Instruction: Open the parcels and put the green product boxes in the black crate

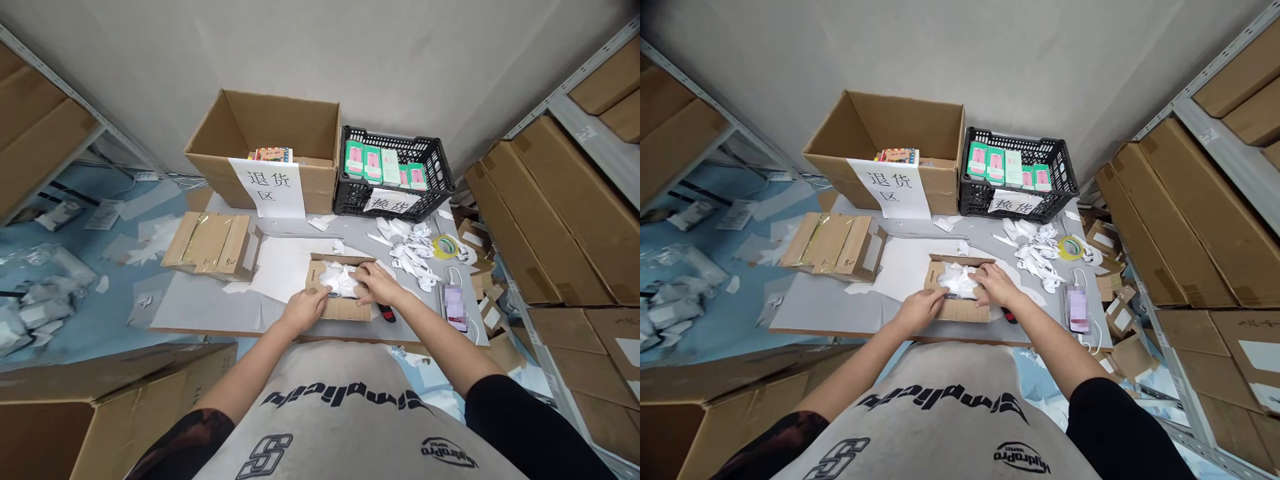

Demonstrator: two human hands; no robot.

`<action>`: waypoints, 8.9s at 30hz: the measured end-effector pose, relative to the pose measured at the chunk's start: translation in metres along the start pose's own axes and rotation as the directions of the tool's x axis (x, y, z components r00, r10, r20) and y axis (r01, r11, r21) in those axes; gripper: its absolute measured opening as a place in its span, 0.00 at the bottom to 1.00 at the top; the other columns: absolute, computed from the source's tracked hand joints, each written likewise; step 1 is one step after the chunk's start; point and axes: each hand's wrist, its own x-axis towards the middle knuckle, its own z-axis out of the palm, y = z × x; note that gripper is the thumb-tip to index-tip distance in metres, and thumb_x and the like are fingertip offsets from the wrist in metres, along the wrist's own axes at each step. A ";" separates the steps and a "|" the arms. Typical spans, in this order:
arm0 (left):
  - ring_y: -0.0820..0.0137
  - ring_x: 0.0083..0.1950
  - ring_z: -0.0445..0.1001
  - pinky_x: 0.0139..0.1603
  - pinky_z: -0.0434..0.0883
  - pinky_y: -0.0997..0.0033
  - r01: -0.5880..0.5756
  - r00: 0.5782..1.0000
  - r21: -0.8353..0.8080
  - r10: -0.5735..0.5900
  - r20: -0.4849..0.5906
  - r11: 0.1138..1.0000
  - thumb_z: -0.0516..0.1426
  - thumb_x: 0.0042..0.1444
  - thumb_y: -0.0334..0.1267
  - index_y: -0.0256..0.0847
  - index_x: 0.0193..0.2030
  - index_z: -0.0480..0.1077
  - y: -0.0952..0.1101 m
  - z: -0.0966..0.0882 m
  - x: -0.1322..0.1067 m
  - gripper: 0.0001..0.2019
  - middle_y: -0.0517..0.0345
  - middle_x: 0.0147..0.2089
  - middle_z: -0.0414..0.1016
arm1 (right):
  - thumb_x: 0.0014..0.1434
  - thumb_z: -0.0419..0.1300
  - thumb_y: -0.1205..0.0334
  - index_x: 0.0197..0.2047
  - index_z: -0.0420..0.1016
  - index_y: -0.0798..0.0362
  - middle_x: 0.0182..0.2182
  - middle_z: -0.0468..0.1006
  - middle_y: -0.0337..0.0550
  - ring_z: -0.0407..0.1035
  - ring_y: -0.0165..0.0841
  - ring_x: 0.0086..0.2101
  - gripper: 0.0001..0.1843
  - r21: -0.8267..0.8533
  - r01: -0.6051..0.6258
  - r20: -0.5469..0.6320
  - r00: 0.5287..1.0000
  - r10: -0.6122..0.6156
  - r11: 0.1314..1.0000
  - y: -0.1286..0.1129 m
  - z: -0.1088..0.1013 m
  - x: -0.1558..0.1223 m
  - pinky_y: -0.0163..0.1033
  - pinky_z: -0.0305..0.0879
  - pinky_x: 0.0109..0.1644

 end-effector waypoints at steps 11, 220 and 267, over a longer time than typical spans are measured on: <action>0.51 0.52 0.71 0.48 0.67 0.54 0.257 0.932 0.204 -0.186 -0.312 0.944 0.53 0.63 0.44 0.41 0.49 0.72 -0.019 -0.016 0.005 0.14 0.40 0.51 0.74 | 0.53 0.64 0.54 0.46 0.77 0.54 0.55 0.68 0.57 0.61 0.50 0.53 0.19 -0.178 -0.051 -0.187 0.982 0.017 0.983 -0.017 0.006 -0.008 0.53 0.61 0.56; 0.58 0.52 0.76 0.52 0.73 0.59 0.064 0.993 -0.994 -0.104 0.055 0.091 0.69 0.46 0.47 0.40 0.56 0.67 0.030 -0.078 0.057 0.32 0.49 0.52 0.77 | 0.43 0.75 0.55 0.47 0.64 0.45 0.45 0.75 0.42 0.73 0.37 0.47 0.32 0.990 0.051 -0.106 0.875 0.472 0.128 -0.086 -0.063 0.013 0.48 0.69 0.55; 0.53 0.50 0.75 0.52 0.72 0.54 -0.012 0.771 -0.171 -0.100 -0.628 0.985 0.64 0.47 0.43 0.40 0.54 0.63 0.001 -0.059 0.016 0.28 0.46 0.48 0.75 | 0.60 0.62 0.56 0.41 0.74 0.47 0.42 0.72 0.44 0.69 0.38 0.44 0.07 0.513 0.112 -0.381 0.918 0.109 0.851 -0.116 -0.125 -0.014 0.47 0.68 0.50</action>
